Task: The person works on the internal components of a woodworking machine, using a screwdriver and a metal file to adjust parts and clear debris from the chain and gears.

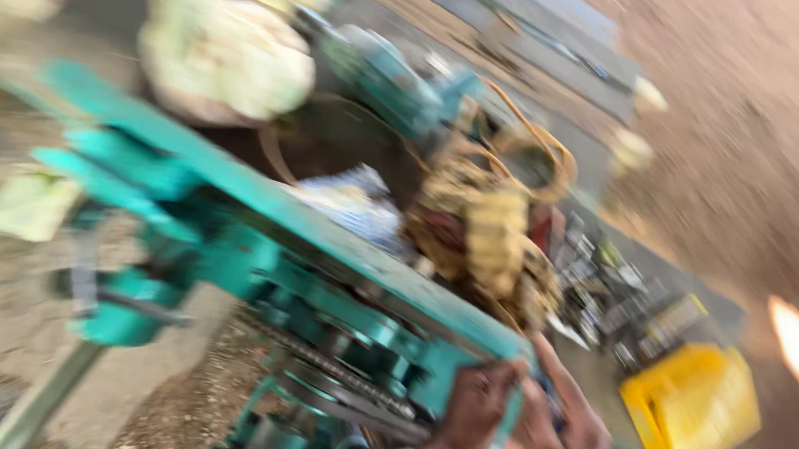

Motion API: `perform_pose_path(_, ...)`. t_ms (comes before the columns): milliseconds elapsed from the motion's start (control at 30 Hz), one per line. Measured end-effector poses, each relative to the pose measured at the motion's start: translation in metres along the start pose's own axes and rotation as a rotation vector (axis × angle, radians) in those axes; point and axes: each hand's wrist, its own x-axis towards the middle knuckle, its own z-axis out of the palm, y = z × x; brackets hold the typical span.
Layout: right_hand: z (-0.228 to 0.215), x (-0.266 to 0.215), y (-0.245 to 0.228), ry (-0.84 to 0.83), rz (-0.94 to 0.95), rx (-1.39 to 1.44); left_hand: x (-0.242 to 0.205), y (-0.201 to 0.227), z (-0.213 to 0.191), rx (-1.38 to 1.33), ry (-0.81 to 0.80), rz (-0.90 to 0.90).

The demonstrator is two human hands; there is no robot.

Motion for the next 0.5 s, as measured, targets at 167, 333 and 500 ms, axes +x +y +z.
perform_pose_path(167, 0.019, 0.014, 0.008, 0.042, -0.100, 0.226, 0.005, 0.005, -0.001, 0.229, -0.013, 0.052)
perform_pose_path(333, 0.020, 0.036, 0.026, 0.012, -0.159, 0.409, 0.004, 0.014, -0.010, 0.028, -0.057, -0.119)
perform_pose_path(500, -0.005, 0.026, 0.060, -0.106, -0.157, 0.518, 0.005, 0.003, -0.008, 0.050, -0.102, -0.090)
